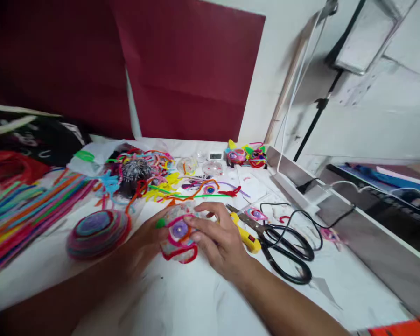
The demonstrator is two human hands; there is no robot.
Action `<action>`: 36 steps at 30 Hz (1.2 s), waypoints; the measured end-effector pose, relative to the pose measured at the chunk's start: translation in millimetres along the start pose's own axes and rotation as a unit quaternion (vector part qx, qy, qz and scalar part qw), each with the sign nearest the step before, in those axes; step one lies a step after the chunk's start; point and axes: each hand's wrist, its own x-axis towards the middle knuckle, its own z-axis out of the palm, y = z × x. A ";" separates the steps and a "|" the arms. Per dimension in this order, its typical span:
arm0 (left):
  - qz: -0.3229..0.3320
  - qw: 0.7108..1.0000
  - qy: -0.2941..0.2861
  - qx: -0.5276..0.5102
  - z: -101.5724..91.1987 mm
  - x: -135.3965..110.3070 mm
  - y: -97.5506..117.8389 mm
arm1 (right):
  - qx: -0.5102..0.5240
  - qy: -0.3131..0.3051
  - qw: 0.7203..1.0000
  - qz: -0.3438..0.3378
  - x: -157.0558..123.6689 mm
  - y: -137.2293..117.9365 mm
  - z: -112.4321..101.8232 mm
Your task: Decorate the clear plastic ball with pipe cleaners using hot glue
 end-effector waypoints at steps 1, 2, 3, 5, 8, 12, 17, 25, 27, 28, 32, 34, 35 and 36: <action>0.001 1.000 -0.003 0.003 -1.3 0.2 -0.4 | -0.001 0.000 1.000 0.003 -1.4 -0.7 -0.5; 0.002 1.000 -0.005 0.004 -2.5 0.3 -0.7 | -0.001 -0.001 1.000 0.005 -2.8 -1.4 -1.0; 0.003 1.000 -0.007 0.005 -3.4 0.3 -1.0 | -0.001 -0.002 1.000 0.007 -3.8 -1.9 -1.3; 0.005 1.000 -0.009 0.005 -4.4 0.1 -1.4 | -0.001 -0.006 1.000 0.012 -5.1 -2.5 -1.6; 0.002 1.000 -0.013 -0.003 -3.7 -0.9 -1.3 | 0.002 -0.010 1.000 0.016 -5.2 -2.8 -1.8; -0.001 1.000 -0.013 -0.015 -1.2 -1.7 0.4 | 0.002 -0.011 1.000 0.012 -3.9 -2.5 -2.1; 0.003 0.999 -0.027 -0.022 -0.6 -1.5 0.7 | 0.001 -0.009 1.000 0.004 -2.1 -1.5 -1.0; 0.002 0.999 -0.032 -0.024 -5.0 -1.1 -2.8 | -0.010 -0.002 1.000 -0.003 -2.4 -3.5 -1.2; 0.000 0.999 -0.025 -0.026 -4.3 -1.1 -2.5 | -0.008 -0.002 1.000 -0.004 -2.0 -4.1 -1.3; 0.000 0.999 -0.022 -0.027 -3.5 -1.2 -2.1 | -0.007 -0.002 1.000 -0.002 -1.6 -4.2 -1.2; -0.003 0.999 -0.014 -0.032 0.4 -2.2 -0.2 | -0.006 -0.004 1.000 0.003 -0.3 -3.8 -0.5; -0.005 0.999 -0.013 -0.034 1.1 -2.4 0.1 | -0.006 -0.003 1.000 0.003 -0.4 -3.4 -0.3; -0.006 0.999 -0.012 -0.035 0.9 -2.4 -0.1 | -0.005 -0.002 1.000 0.004 -0.6 -3.3 -0.1; -0.006 0.999 -0.010 -0.036 0.4 -2.2 -0.5 | -0.003 0.000 1.000 0.004 -1.0 -3.3 0.1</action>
